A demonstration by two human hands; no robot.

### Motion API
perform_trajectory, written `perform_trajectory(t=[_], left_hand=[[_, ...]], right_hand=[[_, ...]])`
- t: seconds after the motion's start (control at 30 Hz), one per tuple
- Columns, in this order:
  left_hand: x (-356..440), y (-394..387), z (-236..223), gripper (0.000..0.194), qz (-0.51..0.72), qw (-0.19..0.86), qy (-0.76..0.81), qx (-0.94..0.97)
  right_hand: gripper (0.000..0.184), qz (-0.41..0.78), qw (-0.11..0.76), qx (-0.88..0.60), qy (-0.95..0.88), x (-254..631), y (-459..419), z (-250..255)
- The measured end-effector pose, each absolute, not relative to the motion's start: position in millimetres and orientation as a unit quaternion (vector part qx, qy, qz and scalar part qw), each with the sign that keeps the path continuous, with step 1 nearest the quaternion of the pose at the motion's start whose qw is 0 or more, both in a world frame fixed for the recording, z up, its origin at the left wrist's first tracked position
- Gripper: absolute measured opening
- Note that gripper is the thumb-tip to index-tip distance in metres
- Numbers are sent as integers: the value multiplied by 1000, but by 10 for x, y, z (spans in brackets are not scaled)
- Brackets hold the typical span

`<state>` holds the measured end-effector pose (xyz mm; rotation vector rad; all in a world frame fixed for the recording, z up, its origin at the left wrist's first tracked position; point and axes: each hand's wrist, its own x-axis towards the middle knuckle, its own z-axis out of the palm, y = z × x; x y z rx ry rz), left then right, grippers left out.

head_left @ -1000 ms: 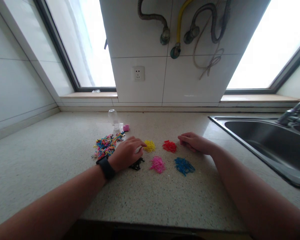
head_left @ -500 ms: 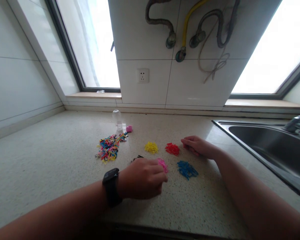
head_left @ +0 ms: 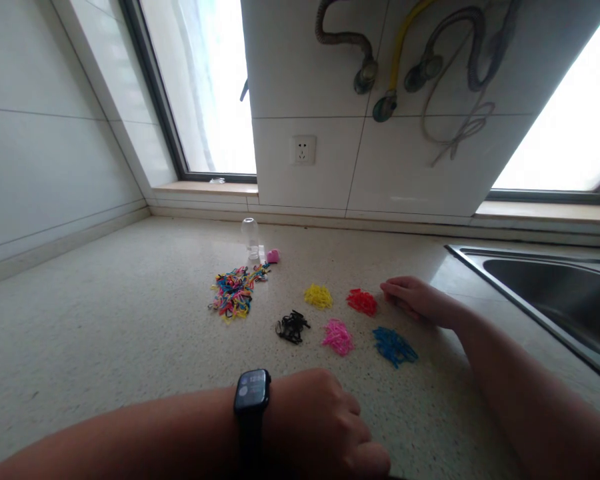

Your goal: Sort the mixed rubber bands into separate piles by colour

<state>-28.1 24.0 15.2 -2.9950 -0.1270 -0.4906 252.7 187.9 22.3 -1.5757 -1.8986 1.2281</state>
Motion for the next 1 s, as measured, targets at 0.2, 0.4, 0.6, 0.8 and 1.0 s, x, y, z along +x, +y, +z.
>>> perform_trajectory(t=[0.2,0.4,0.6,0.8,1.0], left_hand=[[-310,240,156,16,-149,29,-32,-988],[-322,266,49,17,-159,-55,5,-986],[-285,274,-19,26,-106,-109,-21,-988],[-299,272,-48,4,-150,-105,-17,-983],[-323,289,-39,18,-148,-114,-9,-982]], right_hand=[[49,408,165,-577,-688,2525,1889,204],[49,406,166,-586,-681,2551,1904,182],[47,427,180,-563,-684,2539,1881,195],[46,412,206,-548,-698,2504,1834,194],[41,342,249,-487,-764,2148,1696,410]])
